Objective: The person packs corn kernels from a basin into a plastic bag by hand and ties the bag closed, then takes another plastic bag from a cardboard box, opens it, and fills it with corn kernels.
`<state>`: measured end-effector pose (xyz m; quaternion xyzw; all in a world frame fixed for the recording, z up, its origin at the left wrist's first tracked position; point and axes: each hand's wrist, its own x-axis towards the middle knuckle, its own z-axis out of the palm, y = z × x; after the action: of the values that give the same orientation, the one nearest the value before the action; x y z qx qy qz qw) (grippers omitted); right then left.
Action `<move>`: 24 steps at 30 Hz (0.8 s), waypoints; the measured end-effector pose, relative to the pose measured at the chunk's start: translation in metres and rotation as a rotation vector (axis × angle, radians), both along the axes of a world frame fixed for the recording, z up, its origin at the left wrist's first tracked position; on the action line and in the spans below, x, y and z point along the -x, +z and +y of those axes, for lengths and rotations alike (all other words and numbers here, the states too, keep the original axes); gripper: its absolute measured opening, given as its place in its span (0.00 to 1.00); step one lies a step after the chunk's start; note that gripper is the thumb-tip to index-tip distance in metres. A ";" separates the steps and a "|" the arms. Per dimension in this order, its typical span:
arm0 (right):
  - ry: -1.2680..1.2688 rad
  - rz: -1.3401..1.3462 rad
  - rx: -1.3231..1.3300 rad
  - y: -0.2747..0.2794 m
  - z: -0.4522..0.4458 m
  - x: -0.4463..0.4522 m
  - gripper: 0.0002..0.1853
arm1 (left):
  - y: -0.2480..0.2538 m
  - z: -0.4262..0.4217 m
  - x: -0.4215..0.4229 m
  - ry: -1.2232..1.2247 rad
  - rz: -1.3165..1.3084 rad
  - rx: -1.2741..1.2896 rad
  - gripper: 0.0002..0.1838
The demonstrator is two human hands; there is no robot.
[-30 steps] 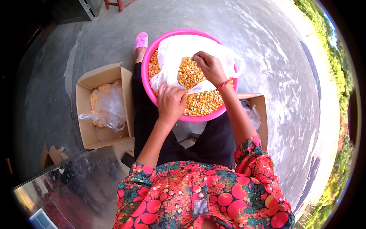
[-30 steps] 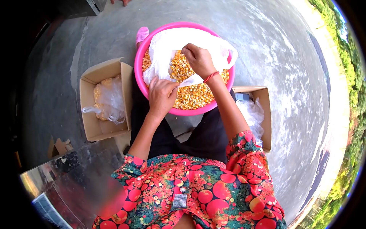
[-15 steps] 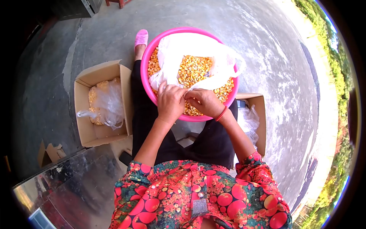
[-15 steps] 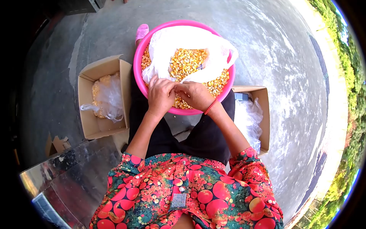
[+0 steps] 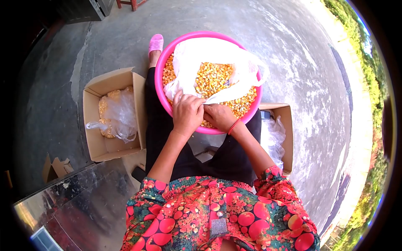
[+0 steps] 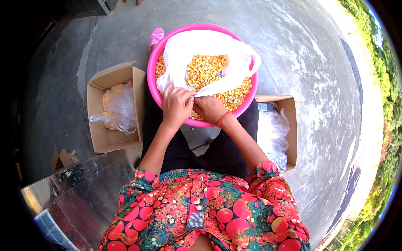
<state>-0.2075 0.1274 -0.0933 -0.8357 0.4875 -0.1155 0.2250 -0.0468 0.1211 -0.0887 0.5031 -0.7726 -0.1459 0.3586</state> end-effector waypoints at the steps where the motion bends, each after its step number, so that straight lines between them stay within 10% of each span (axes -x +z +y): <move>1: 0.002 0.000 0.000 -0.002 -0.001 0.000 0.11 | 0.001 0.000 0.000 0.005 0.005 0.011 0.05; 18: -0.299 -0.569 -0.416 0.084 -0.035 0.019 0.14 | -0.001 0.000 -0.001 0.002 0.026 0.005 0.06; 22: -0.282 -0.478 -0.036 0.070 -0.067 0.016 0.10 | 0.001 0.001 -0.001 -0.003 0.036 0.006 0.06; 24: -0.092 -0.171 0.642 0.066 -0.072 0.012 0.08 | 0.001 0.001 -0.002 0.003 0.045 0.016 0.06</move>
<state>-0.2193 0.0555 -0.0270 -0.8282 0.4429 -0.3430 -0.0150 -0.0448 0.1216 -0.0878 0.4980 -0.7648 -0.1504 0.3800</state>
